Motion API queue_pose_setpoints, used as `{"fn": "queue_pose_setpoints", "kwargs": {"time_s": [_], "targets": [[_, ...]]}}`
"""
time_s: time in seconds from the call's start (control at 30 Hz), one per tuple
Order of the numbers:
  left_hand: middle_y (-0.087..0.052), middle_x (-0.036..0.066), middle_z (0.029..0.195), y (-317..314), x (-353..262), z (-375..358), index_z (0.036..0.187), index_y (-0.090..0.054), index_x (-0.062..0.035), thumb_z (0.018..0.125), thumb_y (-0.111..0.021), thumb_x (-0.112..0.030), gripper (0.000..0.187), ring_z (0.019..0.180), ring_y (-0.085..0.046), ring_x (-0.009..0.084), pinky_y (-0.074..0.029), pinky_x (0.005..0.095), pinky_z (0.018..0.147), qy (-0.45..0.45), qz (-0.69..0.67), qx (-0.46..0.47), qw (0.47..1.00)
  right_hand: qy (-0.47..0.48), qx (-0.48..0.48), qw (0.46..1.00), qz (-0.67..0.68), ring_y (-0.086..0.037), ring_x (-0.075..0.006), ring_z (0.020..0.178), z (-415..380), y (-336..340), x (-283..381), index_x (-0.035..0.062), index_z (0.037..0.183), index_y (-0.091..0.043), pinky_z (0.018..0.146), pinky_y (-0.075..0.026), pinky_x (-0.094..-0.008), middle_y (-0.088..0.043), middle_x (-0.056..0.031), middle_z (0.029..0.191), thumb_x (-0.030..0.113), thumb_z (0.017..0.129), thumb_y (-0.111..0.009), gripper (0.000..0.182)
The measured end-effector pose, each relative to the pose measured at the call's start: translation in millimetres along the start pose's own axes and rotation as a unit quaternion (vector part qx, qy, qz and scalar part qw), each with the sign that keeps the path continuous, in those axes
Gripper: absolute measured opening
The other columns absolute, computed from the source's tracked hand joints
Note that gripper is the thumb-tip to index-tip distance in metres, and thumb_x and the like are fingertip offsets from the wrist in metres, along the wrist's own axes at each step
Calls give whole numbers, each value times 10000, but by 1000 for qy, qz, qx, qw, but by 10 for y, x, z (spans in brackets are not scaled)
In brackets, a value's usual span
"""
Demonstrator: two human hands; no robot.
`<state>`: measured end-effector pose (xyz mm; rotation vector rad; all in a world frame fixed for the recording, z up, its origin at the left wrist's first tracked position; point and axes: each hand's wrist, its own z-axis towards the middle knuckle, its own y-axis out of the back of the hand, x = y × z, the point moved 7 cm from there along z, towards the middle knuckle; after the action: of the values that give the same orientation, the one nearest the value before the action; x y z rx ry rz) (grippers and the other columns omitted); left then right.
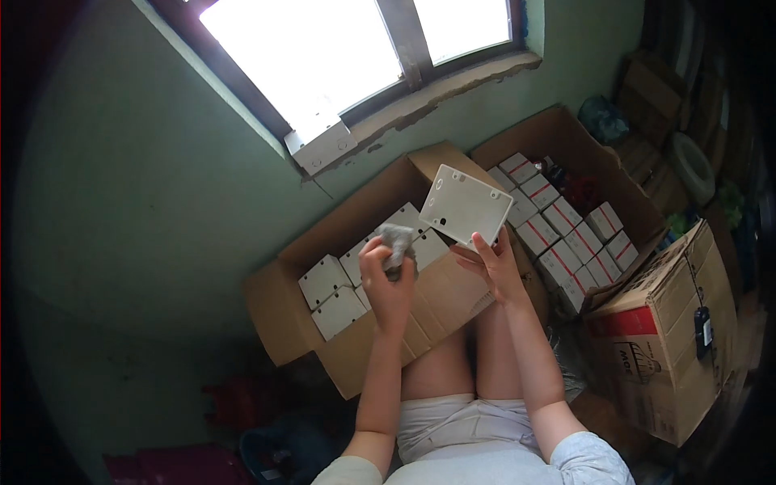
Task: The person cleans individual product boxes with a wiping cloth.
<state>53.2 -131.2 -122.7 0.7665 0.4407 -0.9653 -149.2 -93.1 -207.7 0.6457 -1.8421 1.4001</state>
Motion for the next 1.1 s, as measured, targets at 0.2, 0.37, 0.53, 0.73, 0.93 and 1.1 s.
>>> {"fn": "queue_pose_setpoints", "kwargs": {"time_s": [0.2, 0.37, 0.53, 0.73, 0.93, 1.1], "targets": [[-601, 127, 1243, -518, -438, -159, 1256, -584, -76, 770, -634, 52, 505, 1060, -591, 321, -507, 441, 931, -213, 58, 287, 932, 97, 13, 994, -43, -633, -135, 998, -67, 91, -137, 37, 1368, -440, 869, -535, -297, -611, -72, 1219, 109, 830, -790, 647], [-630, 127, 1098, -571, -422, 36, 1141, -605, 21, 746, -628, -23, 398, 1028, -569, 285, -485, 396, 927, -260, 207, 321, 887, 78, 28, 984, -156, -608, -106, 1017, -194, 133, -66, 7, 1313, -543, 861, -514, -277, -659, -55, 1151, 26, 759, -818, 619], [-657, 142, 1049, -708, -362, 35, 1062, -631, 33, 722, -650, 2, 341, 1064, -563, 337, -480, 411, 940, -208, 132, 366, 897, 74, 28, 971, -225, -605, -97, 1018, -88, 39, -19, 6, 1334, -539, 867, -512, -270, -653, -46, 1161, 26, 719, -846, 688], [-674, 108, 1047, -767, -251, 7, 1070, -666, -8, 707, -682, -6, 363, 1021, -591, 318, -480, 406, 968, -310, 198, 362, 857, 82, 54, 974, -202, -605, -102, 1008, -121, 97, -24, 3, 1344, -540, 867, -508, -272, -647, -37, 1171, 48, 701, -864, 721], [-685, 194, 972, -767, -486, -54, 989, -688, -1, 704, -712, -27, 287, 906, -632, 400, -499, 444, 883, -176, -58, 430, 883, 96, 35, 973, -206, -624, -85, 936, -63, 101, -117, 16, 1245, -608, 803, -516, -242, -686, -14, 1049, 75, 679, -890, 635], [-716, 90, 965, -855, -232, -80, 1067, -666, 10, 853, -661, -13, 215, 848, -681, 168, -535, 291, 747, 165, -268, 430, 846, 77, 74, 990, -95, -587, -107, 1029, -155, 36, -47, 21, 1352, -518, 890, -489, -264, -630, -23, 1153, 60, 746, -838, 687]]}}
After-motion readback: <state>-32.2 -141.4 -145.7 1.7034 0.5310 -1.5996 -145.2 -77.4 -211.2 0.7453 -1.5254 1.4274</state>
